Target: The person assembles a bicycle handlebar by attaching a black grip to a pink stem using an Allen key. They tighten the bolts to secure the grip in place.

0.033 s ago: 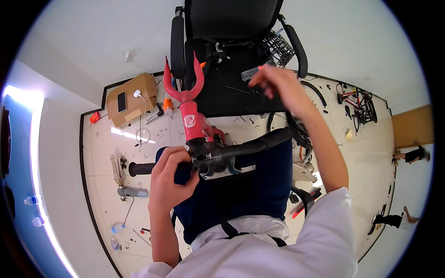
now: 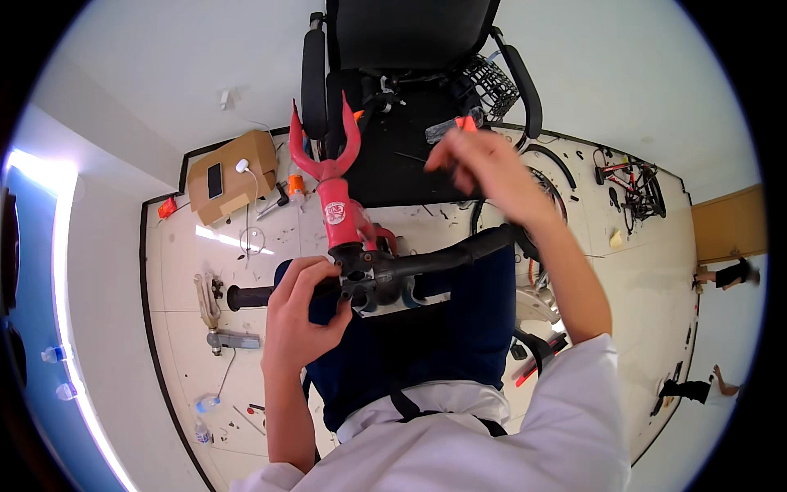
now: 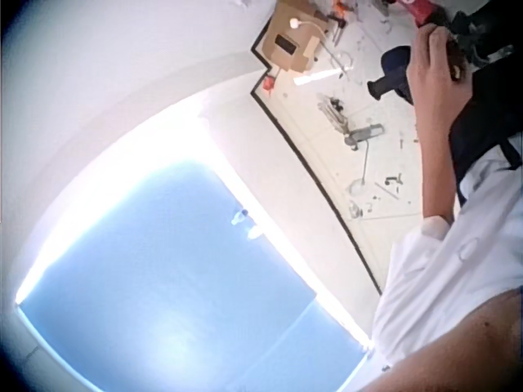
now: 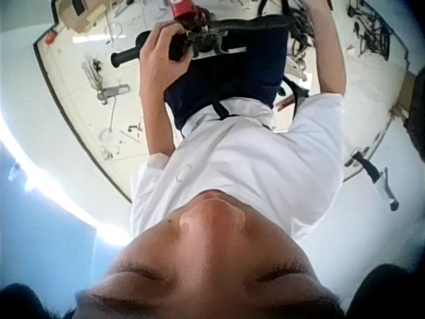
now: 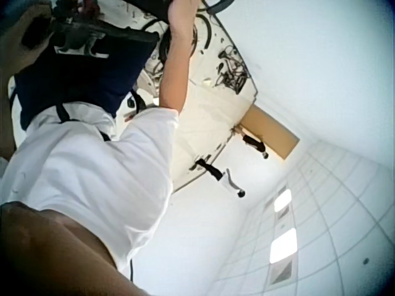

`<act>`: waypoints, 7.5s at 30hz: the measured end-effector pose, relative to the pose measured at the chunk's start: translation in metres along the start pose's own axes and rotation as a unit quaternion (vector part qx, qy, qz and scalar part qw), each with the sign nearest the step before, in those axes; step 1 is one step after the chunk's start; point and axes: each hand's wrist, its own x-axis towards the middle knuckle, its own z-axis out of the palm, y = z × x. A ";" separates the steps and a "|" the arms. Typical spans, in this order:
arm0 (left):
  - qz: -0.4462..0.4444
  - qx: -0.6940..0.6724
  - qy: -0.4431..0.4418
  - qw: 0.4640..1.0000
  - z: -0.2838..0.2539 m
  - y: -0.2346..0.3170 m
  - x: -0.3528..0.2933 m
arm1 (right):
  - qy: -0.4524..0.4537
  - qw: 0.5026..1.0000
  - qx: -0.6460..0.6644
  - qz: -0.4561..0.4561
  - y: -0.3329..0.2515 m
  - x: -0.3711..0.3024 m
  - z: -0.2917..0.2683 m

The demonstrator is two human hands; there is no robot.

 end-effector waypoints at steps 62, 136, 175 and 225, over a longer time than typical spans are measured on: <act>0.094 -0.025 0.130 0.987 0.026 -0.038 -0.021 | -0.099 0.950 -0.200 -0.219 -0.043 -0.036 0.096; -0.142 0.021 0.172 0.975 0.026 -0.039 -0.013 | -0.036 0.941 -0.099 -0.320 -0.025 -0.029 0.138; -0.135 -0.106 0.139 0.975 0.029 -0.068 -0.028 | -0.066 0.935 -0.072 -0.341 -0.072 -0.022 0.131; -0.157 -0.185 0.085 0.966 0.019 -0.014 -0.012 | -0.192 0.913 -0.306 -0.189 -0.085 -0.004 0.105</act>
